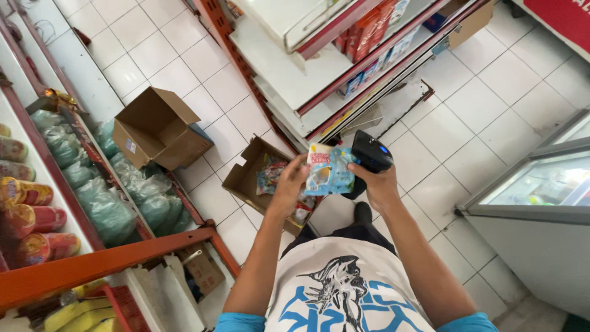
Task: The person restocks snack packets onto a shelf from a cardboard box, then cleans the glass door of a beverage refrigerator using a spray bottle and a cloth. The person handles snack packets, a barcode scanner, a spray bottle, and a cloth.
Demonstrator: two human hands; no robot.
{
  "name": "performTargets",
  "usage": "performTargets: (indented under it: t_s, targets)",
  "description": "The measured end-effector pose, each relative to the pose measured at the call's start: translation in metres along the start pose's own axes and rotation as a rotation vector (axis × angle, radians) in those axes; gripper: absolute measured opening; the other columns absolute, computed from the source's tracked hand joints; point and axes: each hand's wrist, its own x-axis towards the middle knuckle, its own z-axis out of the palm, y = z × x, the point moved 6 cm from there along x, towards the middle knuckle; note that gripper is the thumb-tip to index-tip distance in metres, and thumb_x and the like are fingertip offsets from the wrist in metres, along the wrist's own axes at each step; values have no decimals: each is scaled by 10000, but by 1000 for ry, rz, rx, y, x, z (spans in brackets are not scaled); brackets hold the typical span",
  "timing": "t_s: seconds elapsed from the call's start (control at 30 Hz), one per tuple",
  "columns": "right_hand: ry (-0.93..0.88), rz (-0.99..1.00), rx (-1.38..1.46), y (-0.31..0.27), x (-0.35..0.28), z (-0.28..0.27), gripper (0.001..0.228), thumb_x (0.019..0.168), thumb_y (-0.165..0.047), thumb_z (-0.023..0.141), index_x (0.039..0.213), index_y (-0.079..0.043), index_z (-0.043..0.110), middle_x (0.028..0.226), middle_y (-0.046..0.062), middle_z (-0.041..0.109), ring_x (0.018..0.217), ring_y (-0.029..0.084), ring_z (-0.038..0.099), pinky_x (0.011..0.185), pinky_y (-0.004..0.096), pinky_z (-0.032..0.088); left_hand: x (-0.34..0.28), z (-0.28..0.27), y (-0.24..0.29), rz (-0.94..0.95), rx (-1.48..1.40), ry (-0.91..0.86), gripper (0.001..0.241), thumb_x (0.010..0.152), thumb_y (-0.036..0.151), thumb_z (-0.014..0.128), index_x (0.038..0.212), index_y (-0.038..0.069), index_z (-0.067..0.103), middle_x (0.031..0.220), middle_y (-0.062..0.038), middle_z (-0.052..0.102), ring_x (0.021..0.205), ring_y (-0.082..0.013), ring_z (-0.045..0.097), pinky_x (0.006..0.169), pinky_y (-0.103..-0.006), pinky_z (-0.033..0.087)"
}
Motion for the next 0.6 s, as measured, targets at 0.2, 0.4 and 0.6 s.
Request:
performTargets:
  t_s: [0.2, 0.4, 0.6]
  targets:
    - [-59, -69, -219, -41, 11, -30, 361, 775, 8, 850, 1114, 13, 723, 1032, 57, 753, 903, 115, 690, 834, 300, 582, 31, 58, -2, 41, 177, 81, 301, 1045, 251, 683, 1194, -4, 743, 889, 2, 689, 778, -62, 588, 684, -242, 497]
    - [-109, -127, -378, -74, 26, -40, 321, 769, -36, 863, 1062, 18, 747, 960, 47, 768, 816, 91, 696, 767, 275, 582, 36, 80, 0, 134, 349, 140, 372, 1072, 322, 615, 1224, 9, 746, 901, 46, 678, 806, -26, 568, 707, -231, 491]
    - [-77, -219, -536, -92, 33, -31, 289, 834, -114, 875, 1071, 3, 758, 939, 28, 762, 799, 64, 672, 763, 245, 559, 42, 59, -20, 60, 242, 252, 478, 1117, 425, 544, 1118, 0, 763, 875, 22, 667, 773, -51, 545, 677, -254, 474]
